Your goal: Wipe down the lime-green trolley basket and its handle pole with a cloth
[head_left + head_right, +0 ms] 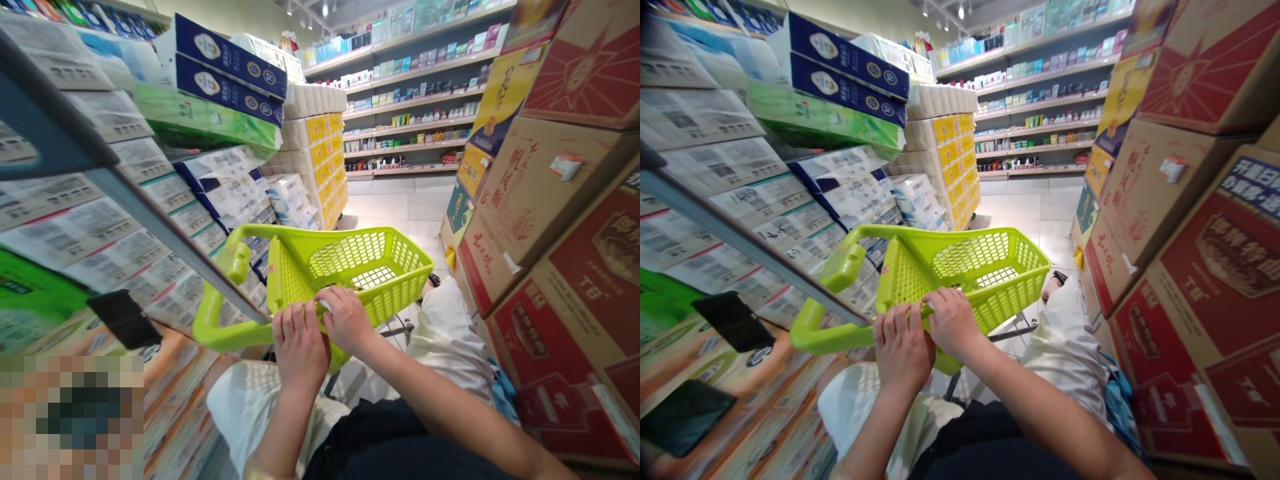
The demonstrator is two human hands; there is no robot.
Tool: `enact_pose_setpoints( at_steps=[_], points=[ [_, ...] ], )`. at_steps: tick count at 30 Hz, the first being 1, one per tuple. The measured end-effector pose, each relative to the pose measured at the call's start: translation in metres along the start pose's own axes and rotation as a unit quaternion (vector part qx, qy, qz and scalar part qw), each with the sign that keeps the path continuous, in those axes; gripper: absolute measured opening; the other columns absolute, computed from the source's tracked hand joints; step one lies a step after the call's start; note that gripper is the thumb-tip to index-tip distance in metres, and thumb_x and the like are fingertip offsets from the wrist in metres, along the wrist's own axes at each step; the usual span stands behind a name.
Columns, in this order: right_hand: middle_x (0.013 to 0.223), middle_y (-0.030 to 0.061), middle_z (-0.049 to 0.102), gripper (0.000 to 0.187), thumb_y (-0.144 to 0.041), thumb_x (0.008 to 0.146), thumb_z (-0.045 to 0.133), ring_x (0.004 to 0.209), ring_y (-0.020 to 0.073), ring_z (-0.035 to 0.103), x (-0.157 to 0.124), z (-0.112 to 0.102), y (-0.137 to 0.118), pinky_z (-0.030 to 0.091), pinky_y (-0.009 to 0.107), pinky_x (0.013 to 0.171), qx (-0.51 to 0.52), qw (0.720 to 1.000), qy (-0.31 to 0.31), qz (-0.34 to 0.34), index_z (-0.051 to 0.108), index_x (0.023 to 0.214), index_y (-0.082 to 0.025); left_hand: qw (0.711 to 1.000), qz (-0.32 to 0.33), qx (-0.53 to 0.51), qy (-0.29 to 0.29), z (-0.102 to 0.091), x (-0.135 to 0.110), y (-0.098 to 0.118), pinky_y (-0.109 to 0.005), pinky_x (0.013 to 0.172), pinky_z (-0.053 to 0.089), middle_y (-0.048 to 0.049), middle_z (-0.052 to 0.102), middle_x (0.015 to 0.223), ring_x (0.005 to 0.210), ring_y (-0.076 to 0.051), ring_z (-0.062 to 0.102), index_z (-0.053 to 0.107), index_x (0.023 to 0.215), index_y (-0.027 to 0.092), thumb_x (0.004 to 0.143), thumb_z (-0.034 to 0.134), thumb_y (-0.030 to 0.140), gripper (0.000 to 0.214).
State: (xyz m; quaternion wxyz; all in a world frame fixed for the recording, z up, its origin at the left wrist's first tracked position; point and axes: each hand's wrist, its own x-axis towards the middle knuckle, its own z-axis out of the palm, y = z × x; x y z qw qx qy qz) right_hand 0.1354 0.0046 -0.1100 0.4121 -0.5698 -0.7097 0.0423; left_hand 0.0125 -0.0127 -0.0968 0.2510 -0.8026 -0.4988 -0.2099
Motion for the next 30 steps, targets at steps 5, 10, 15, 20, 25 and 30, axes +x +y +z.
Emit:
enact_pose_setpoints(
  at_steps=[5,10,15,20,25,30],
  points=[
    [0.100,0.0073,0.064,0.033,-0.006,0.076,0.047,0.094,0.0218,0.055,-0.006,-0.009,0.030,0.040,0.034,0.088,-0.021,0.999,0.009,0.025,0.063,0.103,-0.018,1.000,-0.005,-0.008,-0.009,-0.001,0.000,0.001,-0.052,0.108,0.031,-0.0195,0.058,0.119,0.120,-0.033,0.047,0.056,0.124,0.007,0.080,0.050,0.018,0.046],
    [0.100,0.0079,0.064,0.033,-0.005,0.076,0.047,0.096,0.0225,0.054,-0.005,-0.009,0.017,0.039,0.035,0.090,-0.038,0.998,0.006,0.043,0.063,0.103,-0.018,1.000,-0.020,-0.007,0.002,-0.002,0.002,0.006,-0.054,0.107,0.031,-0.0197,0.058,0.117,0.118,-0.034,0.047,0.057,0.121,0.008,0.080,0.050,0.019,0.043],
    [0.101,0.0073,0.064,0.033,-0.006,0.076,0.049,0.097,0.0219,0.054,-0.002,-0.002,-0.004,0.039,0.034,0.090,-0.018,1.000,-0.013,-0.004,0.064,0.103,-0.019,1.000,-0.005,0.002,0.001,-0.001,0.001,0.002,-0.052,0.106,0.033,-0.0196,0.059,0.116,0.118,-0.033,0.047,0.057,0.121,0.008,0.083,0.049,0.022,0.041],
    [0.103,0.0076,0.064,0.035,-0.005,0.076,0.048,0.097,0.0215,0.054,-0.008,-0.010,0.024,0.040,0.034,0.090,-0.032,0.999,0.002,0.016,0.063,0.105,-0.018,1.000,-0.013,0.004,0.003,-0.001,0.002,0.000,-0.051,0.107,0.033,-0.0183,0.059,0.116,0.117,-0.033,0.048,0.058,0.119,0.008,0.080,0.050,0.017,0.041],
    [0.101,0.0083,0.063,0.035,-0.005,0.076,0.048,0.096,0.0225,0.054,-0.007,-0.012,0.027,0.040,0.035,0.090,-0.060,0.997,0.006,0.051,0.064,0.105,-0.018,1.000,-0.026,-0.004,0.005,0.000,0.004,0.005,-0.053,0.107,0.032,-0.0198,0.058,0.116,0.117,-0.034,0.048,0.059,0.118,0.007,0.080,0.050,0.017,0.041],
    [0.103,0.0084,0.063,0.031,-0.007,0.079,0.050,0.097,0.0224,0.054,-0.001,0.001,-0.003,0.039,0.036,0.091,-0.033,0.999,-0.003,0.009,0.064,0.104,-0.018,1.000,-0.021,-0.015,0.005,0.001,0.003,0.003,-0.055,0.106,0.032,-0.0199,0.058,0.116,0.118,-0.034,0.047,0.058,0.120,0.009,0.083,0.050,0.021,0.040]
  ],
)
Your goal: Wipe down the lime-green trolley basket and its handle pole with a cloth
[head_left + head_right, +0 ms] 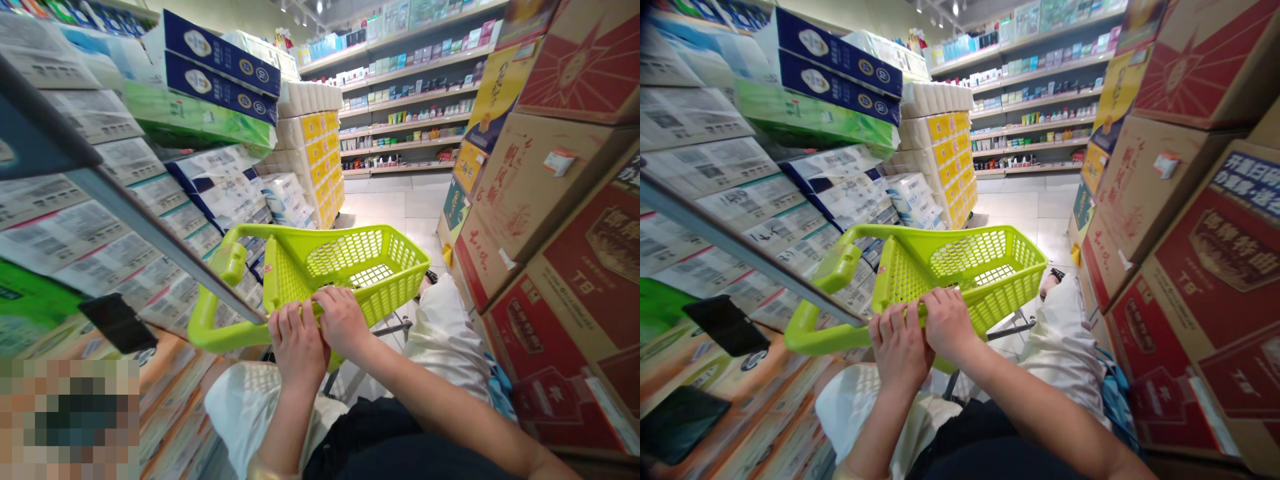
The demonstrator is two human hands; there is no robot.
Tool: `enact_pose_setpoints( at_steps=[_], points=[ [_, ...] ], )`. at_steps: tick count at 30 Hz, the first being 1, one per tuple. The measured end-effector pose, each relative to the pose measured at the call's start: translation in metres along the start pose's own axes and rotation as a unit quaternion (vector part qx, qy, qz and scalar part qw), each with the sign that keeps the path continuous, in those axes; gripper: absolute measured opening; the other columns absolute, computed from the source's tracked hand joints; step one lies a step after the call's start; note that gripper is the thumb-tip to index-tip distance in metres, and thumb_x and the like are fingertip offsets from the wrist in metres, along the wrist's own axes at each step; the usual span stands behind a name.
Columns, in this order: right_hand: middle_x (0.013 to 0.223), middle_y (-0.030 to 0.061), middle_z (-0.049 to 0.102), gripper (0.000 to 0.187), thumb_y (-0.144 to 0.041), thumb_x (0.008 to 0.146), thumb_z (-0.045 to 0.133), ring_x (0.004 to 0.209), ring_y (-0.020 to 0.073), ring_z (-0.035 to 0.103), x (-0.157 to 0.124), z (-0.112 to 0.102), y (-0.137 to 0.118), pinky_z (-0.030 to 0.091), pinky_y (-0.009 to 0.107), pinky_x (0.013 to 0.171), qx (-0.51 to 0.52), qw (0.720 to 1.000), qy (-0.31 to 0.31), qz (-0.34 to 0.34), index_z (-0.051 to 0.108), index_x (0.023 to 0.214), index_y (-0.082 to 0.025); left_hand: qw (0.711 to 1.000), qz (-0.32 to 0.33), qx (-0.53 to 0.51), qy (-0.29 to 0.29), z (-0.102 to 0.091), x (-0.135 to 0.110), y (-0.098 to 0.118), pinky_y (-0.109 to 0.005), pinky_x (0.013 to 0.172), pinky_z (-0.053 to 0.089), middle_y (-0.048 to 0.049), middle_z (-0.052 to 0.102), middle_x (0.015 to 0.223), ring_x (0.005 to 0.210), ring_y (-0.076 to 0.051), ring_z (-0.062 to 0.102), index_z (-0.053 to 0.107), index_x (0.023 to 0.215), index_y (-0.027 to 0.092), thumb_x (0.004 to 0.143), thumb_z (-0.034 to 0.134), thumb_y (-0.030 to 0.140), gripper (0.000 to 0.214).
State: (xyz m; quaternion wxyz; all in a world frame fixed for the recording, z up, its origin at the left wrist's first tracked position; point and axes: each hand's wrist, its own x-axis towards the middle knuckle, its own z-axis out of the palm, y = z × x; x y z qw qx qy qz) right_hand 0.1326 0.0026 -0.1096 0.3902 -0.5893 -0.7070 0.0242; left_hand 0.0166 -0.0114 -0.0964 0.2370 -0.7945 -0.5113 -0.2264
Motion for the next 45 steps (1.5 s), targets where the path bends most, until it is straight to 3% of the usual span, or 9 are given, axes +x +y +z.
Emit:
enact_pose_setpoints(
  at_steps=[4,9,12,16,19,28,34,39,45],
  points=[
    [0.104,0.0078,0.063,0.034,-0.007,0.078,0.050,0.098,0.0220,0.054,-0.003,-0.002,0.012,0.040,0.035,0.091,0.006,1.000,-0.004,-0.010,0.063,0.107,-0.019,1.000,0.008,-0.001,0.004,0.000,-0.001,-0.004,-0.052,0.107,0.032,-0.0181,0.059,0.116,0.119,-0.033,0.048,0.058,0.121,0.011,0.081,0.050,0.019,0.042],
    [0.103,0.0083,0.063,0.035,-0.005,0.077,0.048,0.098,0.0224,0.054,-0.008,-0.014,0.044,0.040,0.035,0.091,-0.034,0.998,0.015,0.048,0.064,0.106,-0.019,1.000,-0.003,-0.005,-0.004,-0.001,0.000,-0.002,-0.053,0.108,0.032,-0.0179,0.058,0.117,0.119,-0.033,0.048,0.058,0.121,0.011,0.079,0.051,0.017,0.044],
    [0.103,0.0091,0.063,0.035,-0.005,0.077,0.048,0.098,0.0232,0.054,-0.006,-0.013,0.036,0.040,0.036,0.092,-0.043,0.997,0.011,0.057,0.064,0.106,-0.018,1.000,-0.005,0.009,0.004,0.000,0.001,0.001,-0.055,0.107,0.032,-0.0191,0.058,0.115,0.117,-0.034,0.048,0.059,0.120,0.009,0.079,0.052,0.018,0.043],
    [0.106,0.0090,0.064,0.033,-0.007,0.079,0.052,0.100,0.0231,0.054,-0.001,-0.004,0.009,0.040,0.036,0.093,-0.012,1.000,-0.004,0.013,0.063,0.108,-0.018,1.000,0.007,-0.004,0.000,0.002,0.001,-0.002,-0.056,0.107,0.031,-0.0201,0.058,0.116,0.117,-0.035,0.047,0.059,0.120,0.010,0.081,0.051,0.020,0.042],
    [0.106,0.0083,0.063,0.033,-0.007,0.079,0.053,0.101,0.0223,0.054,-0.001,-0.002,0.007,0.040,0.036,0.092,0.003,1.000,-0.012,0.000,0.063,0.109,-0.019,1.000,0.013,-0.009,-0.004,0.002,0.001,-0.008,-0.053,0.107,0.031,-0.0181,0.059,0.116,0.118,-0.033,0.048,0.059,0.121,0.013,0.081,0.050,0.019,0.042],
    [0.103,0.0085,0.064,0.036,-0.003,0.076,0.049,0.098,0.0231,0.055,-0.011,-0.015,0.062,0.040,0.036,0.092,-0.063,0.996,0.022,0.062,0.064,0.105,-0.019,1.000,-0.004,0.000,-0.006,0.002,0.007,-0.027,-0.053,0.110,0.030,-0.0169,0.059,0.114,0.117,-0.033,0.049,0.062,0.115,0.012,0.078,0.051,0.016,0.039],
    [0.102,0.0091,0.065,0.035,-0.003,0.076,0.049,0.098,0.0236,0.054,-0.014,-0.015,0.065,0.039,0.036,0.091,-0.078,0.993,0.028,0.080,0.064,0.104,-0.018,1.000,-0.011,0.007,-0.001,0.003,0.011,-0.037,-0.053,0.110,0.030,-0.0162,0.059,0.114,0.118,-0.033,0.050,0.062,0.114,0.013,0.077,0.053,0.016,0.038],
    [0.101,0.0098,0.064,0.034,-0.004,0.078,0.050,0.096,0.0243,0.054,-0.010,-0.009,0.052,0.039,0.036,0.090,-0.085,0.993,0.018,0.082,0.065,0.106,-0.018,1.000,-0.007,-0.005,-0.004,0.004,0.020,-0.025,-0.057,0.114,0.024,-0.0159,0.057,0.125,0.127,-0.034,0.045,0.061,0.116,0.015,0.079,0.050,0.016,0.039],
    [0.104,0.0097,0.064,0.037,-0.006,0.078,0.050,0.098,0.0235,0.054,-0.010,-0.003,0.045,0.040,0.035,0.091,-0.087,0.994,0.003,0.059,0.063,0.111,-0.018,0.992,0.068,-0.056,-0.093,0.023,0.021,0.005,-0.050,0.114,0.026,-0.0131,0.061,0.122,0.120,-0.028,0.050,0.052,0.129,0.013,0.077,0.051,0.015,0.052]
  ],
)
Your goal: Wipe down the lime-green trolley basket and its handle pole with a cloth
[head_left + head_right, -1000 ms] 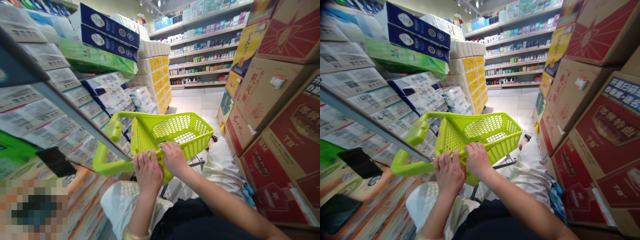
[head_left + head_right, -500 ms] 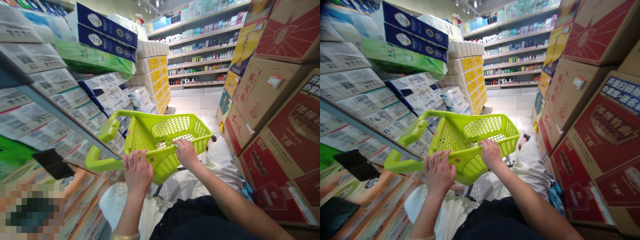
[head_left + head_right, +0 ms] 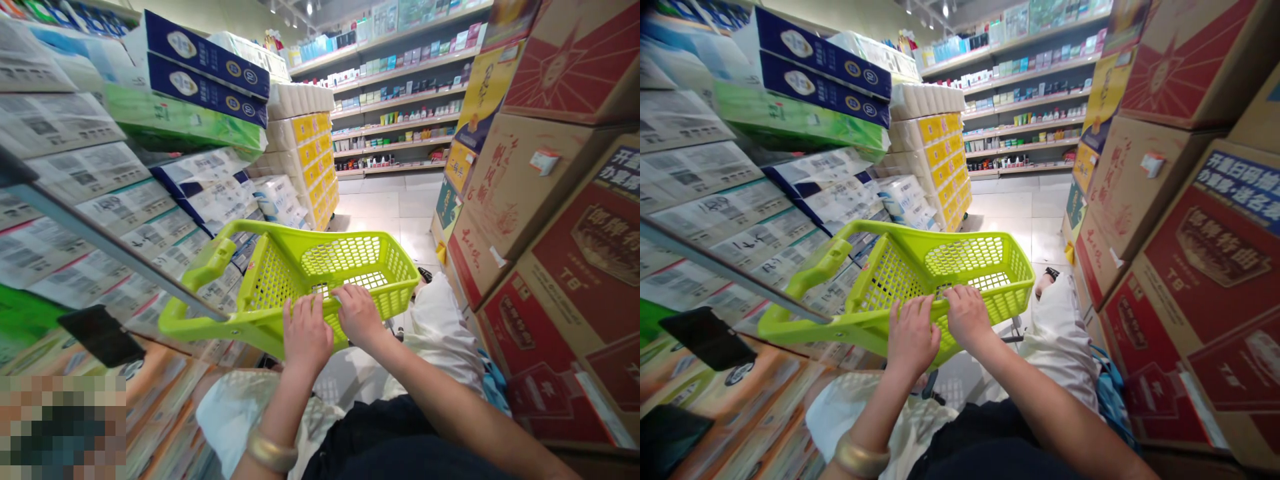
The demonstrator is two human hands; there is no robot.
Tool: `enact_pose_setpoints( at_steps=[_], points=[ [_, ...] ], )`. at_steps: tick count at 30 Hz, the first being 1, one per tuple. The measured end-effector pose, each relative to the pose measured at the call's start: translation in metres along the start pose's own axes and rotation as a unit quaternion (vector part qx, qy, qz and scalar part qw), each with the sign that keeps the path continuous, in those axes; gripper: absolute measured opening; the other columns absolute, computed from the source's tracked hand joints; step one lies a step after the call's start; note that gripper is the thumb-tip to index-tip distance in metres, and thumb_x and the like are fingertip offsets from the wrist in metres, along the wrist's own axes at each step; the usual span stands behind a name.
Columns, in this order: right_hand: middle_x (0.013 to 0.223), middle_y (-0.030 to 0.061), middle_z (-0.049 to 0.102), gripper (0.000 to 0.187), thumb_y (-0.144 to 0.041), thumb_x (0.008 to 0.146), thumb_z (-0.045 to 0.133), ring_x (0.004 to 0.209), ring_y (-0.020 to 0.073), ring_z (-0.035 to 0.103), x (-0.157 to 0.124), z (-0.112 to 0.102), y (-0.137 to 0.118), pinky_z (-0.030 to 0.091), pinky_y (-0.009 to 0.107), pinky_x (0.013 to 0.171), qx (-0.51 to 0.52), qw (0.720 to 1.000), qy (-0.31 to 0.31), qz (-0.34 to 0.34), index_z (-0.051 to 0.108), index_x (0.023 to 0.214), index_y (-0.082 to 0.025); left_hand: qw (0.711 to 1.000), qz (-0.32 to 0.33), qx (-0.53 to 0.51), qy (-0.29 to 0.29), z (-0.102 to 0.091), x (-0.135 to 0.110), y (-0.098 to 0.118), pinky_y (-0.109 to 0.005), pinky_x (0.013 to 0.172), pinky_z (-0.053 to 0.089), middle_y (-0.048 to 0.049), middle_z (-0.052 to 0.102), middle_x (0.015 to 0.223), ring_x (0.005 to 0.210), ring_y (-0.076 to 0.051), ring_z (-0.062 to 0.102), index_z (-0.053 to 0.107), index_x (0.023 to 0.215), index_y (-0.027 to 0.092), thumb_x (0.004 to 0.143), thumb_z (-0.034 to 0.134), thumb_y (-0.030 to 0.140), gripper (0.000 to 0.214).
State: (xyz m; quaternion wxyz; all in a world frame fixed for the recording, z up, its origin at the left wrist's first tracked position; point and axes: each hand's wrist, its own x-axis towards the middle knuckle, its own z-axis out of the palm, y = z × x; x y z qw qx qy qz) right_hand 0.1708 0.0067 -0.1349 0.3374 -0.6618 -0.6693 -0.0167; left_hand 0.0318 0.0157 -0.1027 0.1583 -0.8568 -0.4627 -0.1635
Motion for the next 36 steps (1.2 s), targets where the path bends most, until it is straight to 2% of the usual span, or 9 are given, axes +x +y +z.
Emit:
enact_pose_setpoints(
  at_steps=[4,9,12,18,22,28,32,36],
  points=[
    [0.106,0.0087,0.063,0.037,-0.006,0.078,0.049,0.099,0.0224,0.054,-0.005,-0.006,0.017,0.039,0.034,0.092,-0.005,1.000,0.001,0.014,0.062,0.110,-0.019,0.999,-0.014,0.026,-0.017,0.008,-0.003,0.001,-0.051,0.115,0.023,-0.0135,0.059,0.122,0.122,-0.029,0.047,0.053,0.129,0.014,0.074,0.055,0.015,0.054],
    [0.102,0.0090,0.064,0.037,-0.004,0.076,0.049,0.098,0.0231,0.054,-0.011,-0.014,0.039,0.039,0.034,0.091,-0.020,0.998,0.029,0.052,0.064,0.107,-0.018,0.999,-0.018,0.033,-0.017,0.007,-0.005,-0.001,-0.052,0.116,0.022,-0.0144,0.057,0.121,0.122,-0.030,0.045,0.050,0.131,0.013,0.074,0.055,0.017,0.057],
    [0.100,0.0094,0.064,0.036,-0.003,0.076,0.049,0.096,0.0236,0.054,-0.010,-0.008,0.027,0.039,0.035,0.090,-0.020,0.998,0.040,0.053,0.065,0.105,-0.017,0.999,-0.024,0.041,-0.016,0.008,-0.005,0.002,-0.053,0.116,0.020,-0.0154,0.056,0.122,0.122,-0.031,0.044,0.050,0.132,0.012,0.074,0.055,0.017,0.058],
    [0.108,0.0093,0.064,0.037,-0.005,0.079,0.049,0.101,0.0225,0.053,-0.008,0.015,-0.013,0.039,0.035,0.094,0.019,0.999,0.045,-0.017,0.063,0.110,-0.018,0.998,-0.030,0.058,-0.015,0.010,-0.009,0.002,-0.053,0.117,0.019,-0.0155,0.056,0.123,0.124,-0.031,0.043,0.050,0.132,0.012,0.076,0.054,0.018,0.056],
    [0.109,0.0087,0.064,0.039,-0.005,0.077,0.050,0.102,0.0224,0.054,-0.014,0.011,-0.004,0.040,0.034,0.093,0.022,0.998,0.031,-0.040,0.062,0.112,-0.019,0.998,-0.033,0.054,-0.011,0.011,-0.012,-0.002,-0.053,0.117,0.019,-0.0152,0.057,0.123,0.124,-0.030,0.044,0.050,0.132,0.012,0.075,0.054,0.017,0.057],
    [0.105,0.0086,0.064,0.040,-0.003,0.076,0.048,0.101,0.0232,0.054,-0.023,-0.002,0.022,0.039,0.035,0.093,0.000,0.999,0.047,0.001,0.062,0.110,-0.018,0.997,-0.036,0.063,-0.005,0.012,-0.014,-0.001,-0.053,0.117,0.018,-0.0154,0.057,0.122,0.123,-0.031,0.044,0.052,0.130,0.011,0.074,0.054,0.017,0.056],
    [0.099,0.0089,0.064,0.037,-0.003,0.075,0.048,0.096,0.0234,0.054,-0.020,0.005,0.007,0.039,0.035,0.090,-0.006,0.998,0.062,0.019,0.063,0.106,-0.018,0.996,-0.042,0.074,-0.004,0.015,-0.015,0.003,-0.055,0.117,0.017,-0.0160,0.057,0.121,0.123,-0.031,0.045,0.053,0.129,0.012,0.074,0.054,0.018,0.055],
    [0.103,0.0084,0.065,0.037,-0.004,0.077,0.049,0.097,0.0229,0.054,-0.013,0.016,-0.018,0.040,0.035,0.091,0.019,0.998,0.052,-0.021,0.062,0.108,-0.018,0.995,-0.047,0.082,-0.002,0.017,-0.016,0.003,-0.055,0.117,0.017,-0.0166,0.057,0.121,0.122,-0.032,0.045,0.054,0.127,0.011,0.078,0.053,0.020,0.050]
  ],
)
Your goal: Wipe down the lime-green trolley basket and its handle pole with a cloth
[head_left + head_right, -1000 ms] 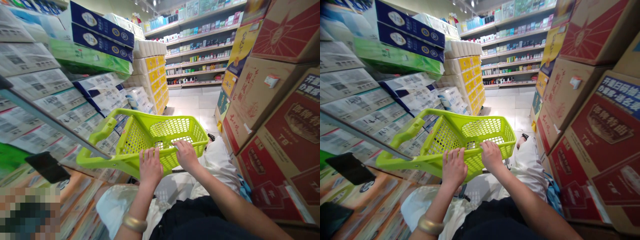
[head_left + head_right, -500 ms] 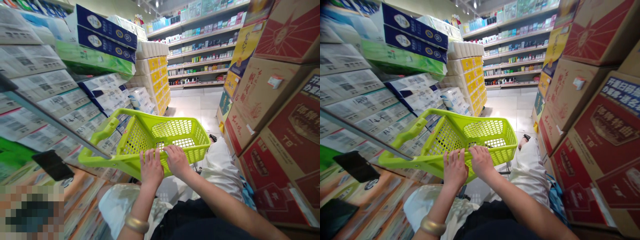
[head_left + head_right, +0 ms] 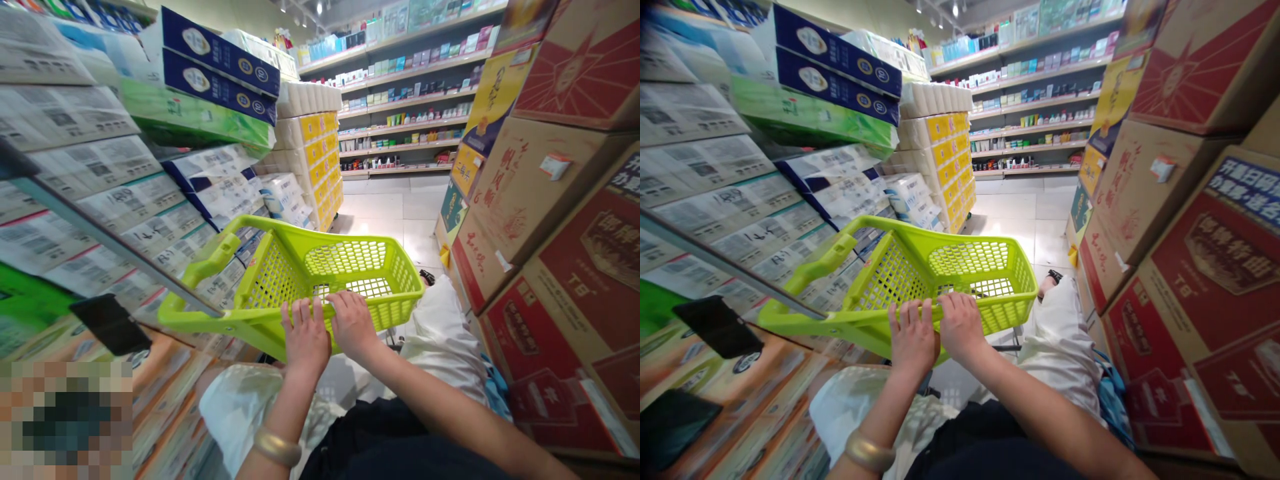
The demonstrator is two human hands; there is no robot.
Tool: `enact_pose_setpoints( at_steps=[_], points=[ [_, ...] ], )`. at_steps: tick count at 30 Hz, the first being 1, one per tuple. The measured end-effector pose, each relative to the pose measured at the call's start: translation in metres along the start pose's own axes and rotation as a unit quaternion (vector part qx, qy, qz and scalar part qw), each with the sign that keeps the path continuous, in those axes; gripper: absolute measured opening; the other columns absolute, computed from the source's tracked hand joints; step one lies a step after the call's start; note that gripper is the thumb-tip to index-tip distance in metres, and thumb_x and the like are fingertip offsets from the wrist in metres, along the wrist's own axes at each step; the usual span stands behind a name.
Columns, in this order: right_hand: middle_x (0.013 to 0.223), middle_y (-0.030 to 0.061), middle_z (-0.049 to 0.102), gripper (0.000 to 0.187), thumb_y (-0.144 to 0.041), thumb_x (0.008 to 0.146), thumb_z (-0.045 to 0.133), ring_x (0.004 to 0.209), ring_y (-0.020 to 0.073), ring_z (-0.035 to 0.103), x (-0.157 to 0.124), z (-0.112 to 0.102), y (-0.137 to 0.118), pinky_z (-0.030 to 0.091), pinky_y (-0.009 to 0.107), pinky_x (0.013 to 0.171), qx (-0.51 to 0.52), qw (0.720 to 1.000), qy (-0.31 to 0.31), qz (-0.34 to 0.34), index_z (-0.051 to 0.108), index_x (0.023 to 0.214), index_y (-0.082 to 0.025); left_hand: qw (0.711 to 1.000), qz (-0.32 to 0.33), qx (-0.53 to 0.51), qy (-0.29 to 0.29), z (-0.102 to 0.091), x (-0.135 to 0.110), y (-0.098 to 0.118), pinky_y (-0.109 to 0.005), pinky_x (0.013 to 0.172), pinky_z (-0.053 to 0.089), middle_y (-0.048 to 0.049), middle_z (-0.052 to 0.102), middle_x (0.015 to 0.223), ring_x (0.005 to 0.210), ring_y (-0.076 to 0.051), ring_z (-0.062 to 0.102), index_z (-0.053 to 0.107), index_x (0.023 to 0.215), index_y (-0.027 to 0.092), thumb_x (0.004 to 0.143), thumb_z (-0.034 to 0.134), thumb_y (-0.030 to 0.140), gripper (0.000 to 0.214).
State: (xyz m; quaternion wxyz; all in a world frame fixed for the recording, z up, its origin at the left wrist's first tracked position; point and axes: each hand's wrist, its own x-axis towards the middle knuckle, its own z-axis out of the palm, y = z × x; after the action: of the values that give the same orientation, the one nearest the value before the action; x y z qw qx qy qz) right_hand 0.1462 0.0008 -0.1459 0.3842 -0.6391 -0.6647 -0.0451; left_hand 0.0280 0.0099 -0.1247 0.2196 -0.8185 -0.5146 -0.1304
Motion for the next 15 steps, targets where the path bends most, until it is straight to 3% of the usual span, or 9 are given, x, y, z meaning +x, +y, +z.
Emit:
enact_pose_setpoints(
  at_steps=[4,11,15],
  points=[
    [0.105,0.0083,0.065,0.038,-0.006,0.076,0.051,0.098,0.0226,0.054,0.001,0.000,-0.001,0.040,0.034,0.091,0.009,1.000,-0.018,-0.024,0.062,0.110,-0.019,1.000,0.003,-0.002,0.002,0.002,-0.001,-0.004,-0.054,0.117,0.019,-0.0151,0.057,0.121,0.123,-0.031,0.045,0.053,0.129,0.013,0.078,0.053,0.020,0.051],
    [0.106,0.0087,0.064,0.040,-0.005,0.075,0.049,0.100,0.0228,0.054,-0.013,-0.018,0.034,0.040,0.035,0.092,-0.015,1.000,-0.005,-0.002,0.062,0.110,-0.018,1.000,0.005,-0.011,0.010,0.004,-0.003,-0.005,-0.055,0.117,0.019,-0.0154,0.057,0.123,0.125,-0.031,0.045,0.052,0.129,0.014,0.074,0.053,0.018,0.056],
    [0.102,0.0090,0.064,0.037,-0.005,0.075,0.050,0.098,0.0236,0.053,-0.011,-0.015,0.024,0.039,0.036,0.091,-0.023,0.999,-0.009,0.034,0.063,0.107,-0.018,1.000,-0.001,-0.018,0.013,0.004,-0.003,-0.004,-0.056,0.116,0.019,-0.0163,0.057,0.123,0.124,-0.031,0.046,0.053,0.128,0.014,0.073,0.053,0.018,0.055]
  ],
)
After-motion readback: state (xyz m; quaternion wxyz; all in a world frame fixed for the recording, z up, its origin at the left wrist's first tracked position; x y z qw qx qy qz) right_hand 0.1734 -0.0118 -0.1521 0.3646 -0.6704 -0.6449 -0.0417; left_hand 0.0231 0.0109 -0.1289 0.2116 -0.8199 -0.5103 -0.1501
